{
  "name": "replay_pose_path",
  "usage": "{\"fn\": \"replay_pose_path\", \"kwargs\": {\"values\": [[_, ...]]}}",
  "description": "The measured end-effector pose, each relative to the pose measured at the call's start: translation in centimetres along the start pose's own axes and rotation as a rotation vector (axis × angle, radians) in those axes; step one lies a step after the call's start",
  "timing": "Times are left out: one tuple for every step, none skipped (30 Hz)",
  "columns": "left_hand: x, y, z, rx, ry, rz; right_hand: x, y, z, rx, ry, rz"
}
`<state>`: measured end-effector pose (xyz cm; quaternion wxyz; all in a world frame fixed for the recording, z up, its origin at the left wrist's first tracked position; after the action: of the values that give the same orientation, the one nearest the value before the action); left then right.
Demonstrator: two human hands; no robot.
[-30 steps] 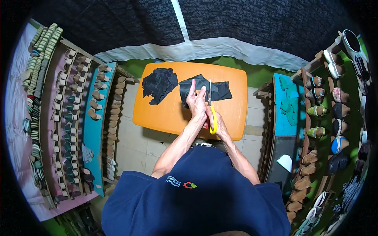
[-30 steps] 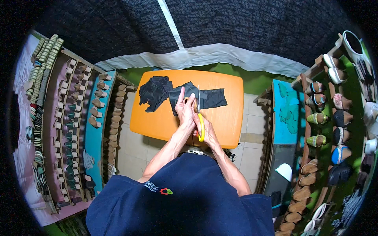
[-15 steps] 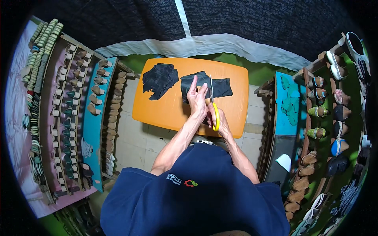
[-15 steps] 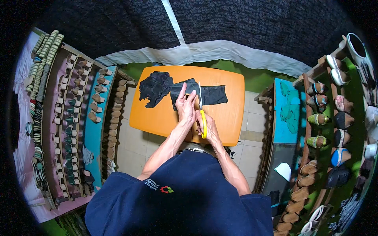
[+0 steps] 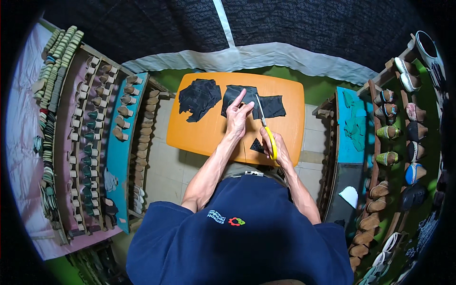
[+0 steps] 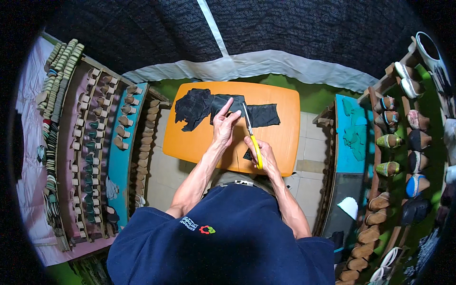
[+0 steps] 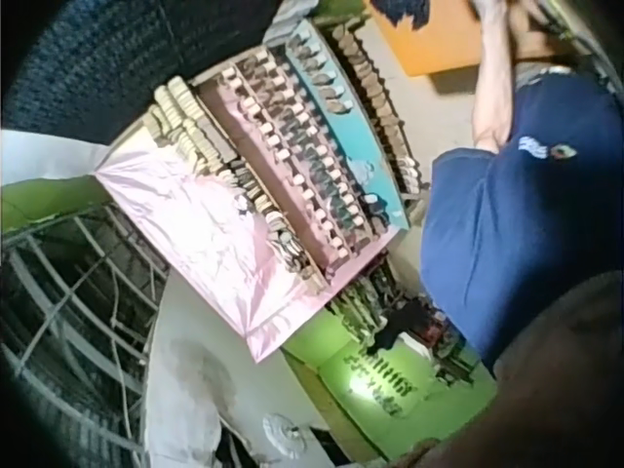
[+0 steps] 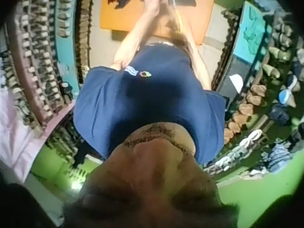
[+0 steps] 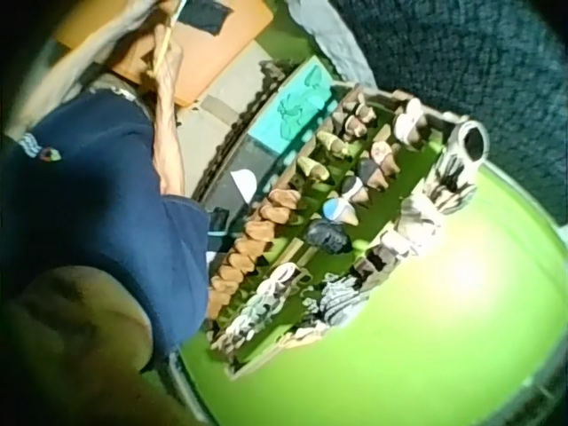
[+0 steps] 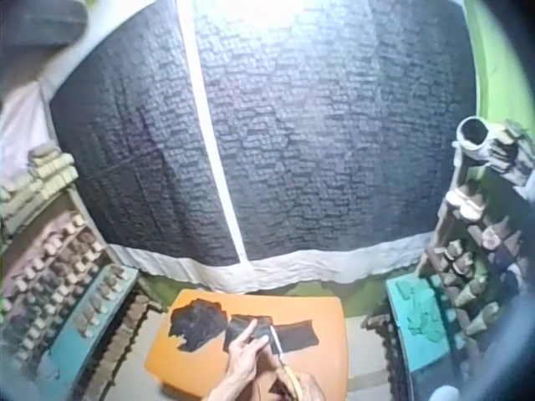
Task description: The person uses yellow-handled scissors to cut a piece of black fabric on an orange table. They trim the edges of the fabric, creating smaller pieces and scraps, while surrounded by shelves of wooden shoe lasts.
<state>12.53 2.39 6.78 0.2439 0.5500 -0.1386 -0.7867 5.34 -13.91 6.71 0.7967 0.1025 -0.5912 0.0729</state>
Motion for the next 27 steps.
{"fn": "replay_pose_path", "kwargs": {"values": [[-0.1, 0.0, 0.0, 0.006, -0.016, -0.005, 0.0, -0.2, 0.1, 0.011, -0.011, -0.013], [-0.1, 0.1, 0.1, 0.016, -0.016, -0.012, 0.1, -0.4, 0.3, 0.011, -0.011, -0.003], [-0.3, 0.0, 0.1, 0.024, -0.015, -0.024, 0.1, -0.5, 0.3, 0.013, -0.011, 0.003], [-0.5, 0.0, 0.1, 0.032, -0.013, -0.035, 0.2, -0.6, 0.3, 0.014, -0.012, 0.008], [-0.4, 0.1, 0.1, 0.034, -0.023, -0.018, 0.1, -0.8, 0.4, 0.009, -0.006, 0.010], [-0.6, 0.2, 0.4, 0.017, -0.032, -0.019, 0.1, -0.8, 0.4, 0.011, 0.011, 0.004], [-0.2, -0.4, 0.1, 0.051, -0.016, -0.014, 0.1, -0.9, 0.5, 0.014, 0.027, -0.003], [0.0, -0.9, -0.2, 0.086, 0.000, -0.008, 0.1, -0.9, 0.4, 0.017, 0.044, -0.009], [0.1, -0.8, -0.1, 0.086, -0.002, 0.002, 0.1, -1.0, 0.4, 0.018, 0.033, -0.003], [0.0, -0.9, -0.1, 0.076, -0.012, 0.008, 0.2, -1.1, 0.5, 0.020, 0.033, 0.015], [-0.1, -1.0, -0.2, 0.066, -0.023, 0.014, 0.3, -1.1, 0.6, 0.022, 0.033, 0.033], [0.1, -1.0, -0.2, 0.055, -0.033, 0.029, 0.4, -1.2, 0.8, 0.024, 0.035, 0.059], [0.1, -1.0, -0.3, 0.035, -0.024, 0.022, 0.3, -1.2, 0.9, 0.040, 0.035, 0.040], [0.2, -1.2, -0.4, 0.026, -0.006, -0.001, 0.1, -1.0, 1.0, 0.055, 0.035, 0.020], [0.3, -1.3, -0.6, 0.019, 0.012, -0.020, -0.1, -1.0, 1.0, 0.071, 0.035, 0.005], [0.4, -1.5, -0.7, 0.011, 0.031, -0.040, -0.5, -0.9, 0.8, 0.076, 0.026, -0.021], [0.6, -1.7, -0.6, 0.002, 0.026, -0.039, -1.1, -0.6, 0.5, 0.081, 0.017, -0.046], [0.7, -1.3, -0.4, -0.009, 0.025, -0.046, -1.3, -0.3, 0.3, 0.084, 0.010, -0.073], [0.8, -0.9, -0.2, -0.020, 0.023, -0.053, -1.5, -0.3, 0.1, 0.097, 0.001, -0.050], [0.8, -0.6, 0.1, -0.031, 0.022, -0.061, -1.6, -0.3, -0.2, 0.095, -0.006, -0.047], [0.9, -0.7, 0.3, -0.029, 0.018, -0.090, -1.3, -0.1, -0.4, 0.096, -0.013, -0.046], [1.1, -0.7, 0.5, -0.025, 0.015, -0.087, -1.1, 0.0, -0.5, 0.098, -0.020, -0.045], [1.3, -0.7, 0.6, -0.021, 0.012, -0.085, -1.2, 0.0, -0.7, 0.106, -0.026, -0.039], [1.4, -0.7, 0.7, -0.018, 0.010, -0.083, -1.3, 0.0, -0.9, 0.116, -0.033, -0.033], [1.5, -0.8, 0.7, -0.016, 0.004, -0.075, -1.4, 0.0, -1.0, 0.125, -0.039, -0.028], [1.4, -0.8, 0.7, -0.013, 0.012, -0.076, -1.5, 0.0, -1.1, 0.119, -0.038, -0.034], [1.3, -0.8, 0.7, -0.012, 0.020, -0.072, -1.5, 0.0, -1.1, 0.114, -0.034, -0.035]]}}
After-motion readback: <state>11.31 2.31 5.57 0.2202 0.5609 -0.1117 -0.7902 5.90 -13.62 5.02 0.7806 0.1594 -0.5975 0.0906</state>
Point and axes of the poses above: each hand's wrist, its own z-axis away from the middle knuckle, its own y-axis out of the palm, x = y × z, the point moved 3 cm from there along -z, towards the middle knuckle, and after that the axes turned 13 degrees about -y, right-handed, at the moved point
